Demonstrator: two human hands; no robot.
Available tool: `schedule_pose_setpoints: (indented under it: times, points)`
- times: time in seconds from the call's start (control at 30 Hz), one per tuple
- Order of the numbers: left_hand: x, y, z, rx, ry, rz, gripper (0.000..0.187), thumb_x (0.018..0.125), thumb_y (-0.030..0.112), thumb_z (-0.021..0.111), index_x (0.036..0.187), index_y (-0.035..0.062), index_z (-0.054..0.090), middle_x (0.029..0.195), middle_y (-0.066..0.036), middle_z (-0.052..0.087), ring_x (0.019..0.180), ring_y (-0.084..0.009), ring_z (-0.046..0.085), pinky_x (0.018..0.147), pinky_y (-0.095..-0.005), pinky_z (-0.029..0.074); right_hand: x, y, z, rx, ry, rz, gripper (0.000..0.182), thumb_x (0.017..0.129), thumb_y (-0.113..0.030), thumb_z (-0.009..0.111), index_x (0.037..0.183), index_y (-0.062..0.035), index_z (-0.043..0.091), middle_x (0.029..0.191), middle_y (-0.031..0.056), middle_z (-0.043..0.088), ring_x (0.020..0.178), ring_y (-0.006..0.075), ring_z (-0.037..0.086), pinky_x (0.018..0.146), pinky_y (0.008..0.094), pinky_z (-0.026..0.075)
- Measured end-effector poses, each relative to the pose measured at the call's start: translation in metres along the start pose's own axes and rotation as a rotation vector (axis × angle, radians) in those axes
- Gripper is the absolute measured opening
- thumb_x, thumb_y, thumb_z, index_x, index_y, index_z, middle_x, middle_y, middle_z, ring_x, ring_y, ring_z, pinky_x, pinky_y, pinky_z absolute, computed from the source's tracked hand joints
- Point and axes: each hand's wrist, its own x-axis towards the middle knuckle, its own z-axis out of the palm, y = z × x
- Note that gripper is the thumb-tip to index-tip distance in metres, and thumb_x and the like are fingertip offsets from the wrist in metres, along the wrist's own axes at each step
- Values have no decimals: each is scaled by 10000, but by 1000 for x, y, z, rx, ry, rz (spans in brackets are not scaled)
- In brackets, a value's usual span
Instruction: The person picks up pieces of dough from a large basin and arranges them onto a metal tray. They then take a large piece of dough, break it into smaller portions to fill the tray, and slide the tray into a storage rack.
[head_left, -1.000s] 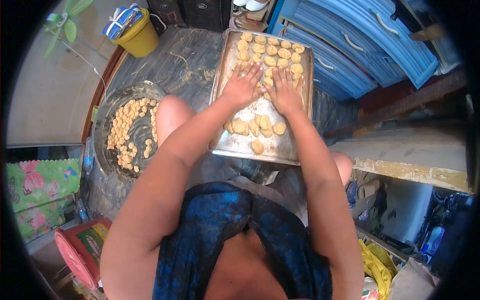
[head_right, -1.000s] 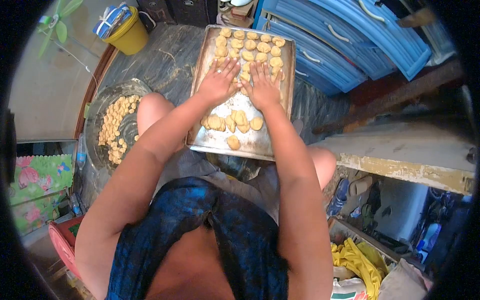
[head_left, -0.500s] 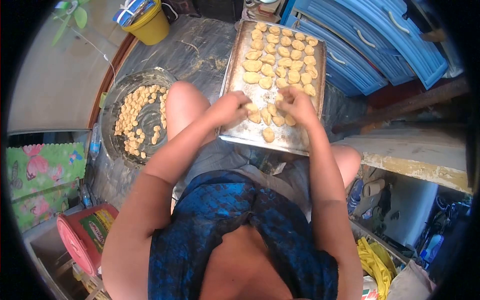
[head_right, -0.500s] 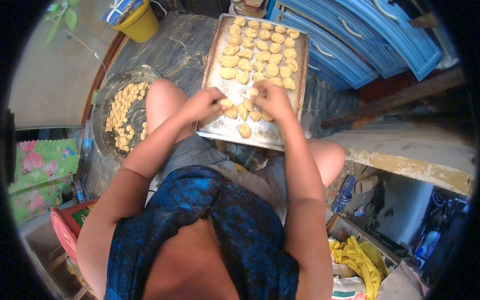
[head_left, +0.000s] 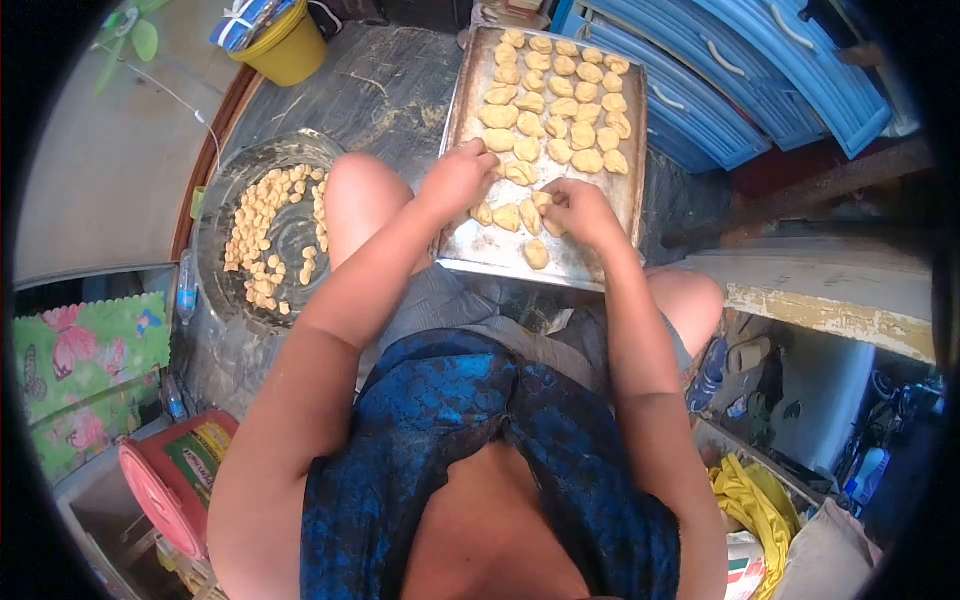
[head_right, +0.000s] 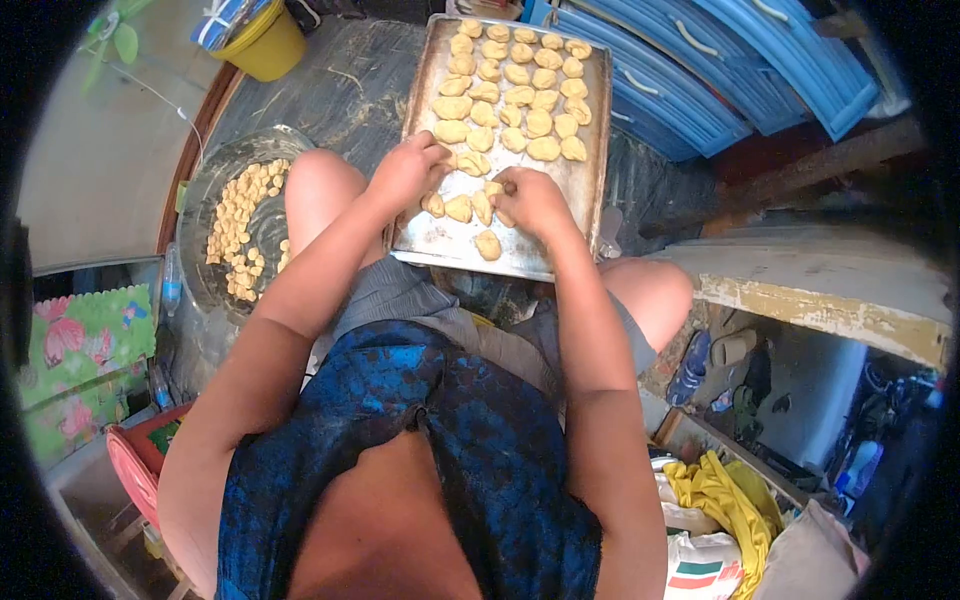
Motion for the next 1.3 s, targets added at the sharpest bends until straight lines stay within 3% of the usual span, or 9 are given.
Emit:
schedule_pose_setpoints:
  times: [0.17, 0.33, 0.4, 0.5, 0.67, 0.77, 1.13, 1.23, 1.3]
  points:
    - [5, 13, -6, 165, -28, -87, 321, 714, 251, 672, 998, 108, 629, 944, -86, 569, 944, -282, 541, 823, -394, 411, 9, -9, -5, 289, 402, 193, 279, 703, -176, 707, 913, -12, 625, 822, 150, 643, 788, 311, 617, 704, 367, 478]
    - [14, 18, 7, 235, 119, 128, 307, 700, 254, 670, 973, 119, 630, 923, -50, 567, 961, -232, 520, 852, -347, 351, 15, -2, 4, -69, 356, 61, 318, 709, -233, 701, 959, -60, 608, 922, 140, 621, 859, 300, 600, 738, 380, 463]
    - [18, 14, 16, 218, -43, 138, 239, 704, 254, 666, 899, 120, 637, 917, -41, 566, 946, -226, 519, 839, -379, 352, 4, -7, 5, -177, 365, 50, 330, 715, -251, 694, 989, -86, 611, 965, 136, 609, 908, 299, 586, 777, 390, 448]
    - [25, 20, 18, 264, -56, 130, 183, 705, 246, 664, 831, 117, 633, 909, -35, 564, 936, -216, 518, 830, -396, 347, -17, -29, 7, -167, 3, -83, 279, 730, -227, 662, 989, -124, 646, 1019, 124, 593, 1068, 298, 503, 928, 435, 335]
    - [32, 41, 11, 273, -32, 80, 246, 696, 234, 663, 903, 108, 618, 918, -35, 562, 943, -211, 518, 841, -387, 342, -8, 8, 6, 18, 170, -160, 285, 698, -149, 683, 973, -88, 641, 954, 152, 624, 958, 294, 581, 840, 383, 426]
    - [39, 46, 23, 146, 8, 230, 171, 725, 203, 636, 869, 110, 626, 899, -33, 566, 963, -207, 520, 866, -368, 338, -6, 21, -12, 213, 457, 132, 262, 706, -124, 692, 955, -55, 649, 906, 157, 625, 836, 318, 602, 735, 355, 477]
    - [47, 58, 41, 202, -12, 170, 230, 709, 258, 668, 879, 107, 629, 871, -33, 581, 944, -212, 524, 824, -362, 352, -46, 31, -19, -10, 236, -85, 334, 693, -167, 715, 997, -54, 634, 984, 156, 558, 978, 338, 549, 830, 375, 448]
    - [47, 66, 41, 182, 34, 163, 246, 707, 264, 669, 893, 108, 632, 896, -30, 578, 954, -209, 519, 827, -368, 349, -48, 39, -21, 19, 122, 40, 336, 682, -168, 722, 983, -52, 626, 979, 165, 572, 942, 332, 567, 818, 378, 456]
    - [49, 70, 43, 170, 70, 147, 248, 707, 263, 670, 898, 108, 634, 908, -26, 575, 957, -205, 516, 827, -372, 346, -41, 50, -27, -53, 328, 183, 324, 676, -164, 729, 961, -53, 621, 973, 162, 588, 892, 323, 585, 785, 377, 468]
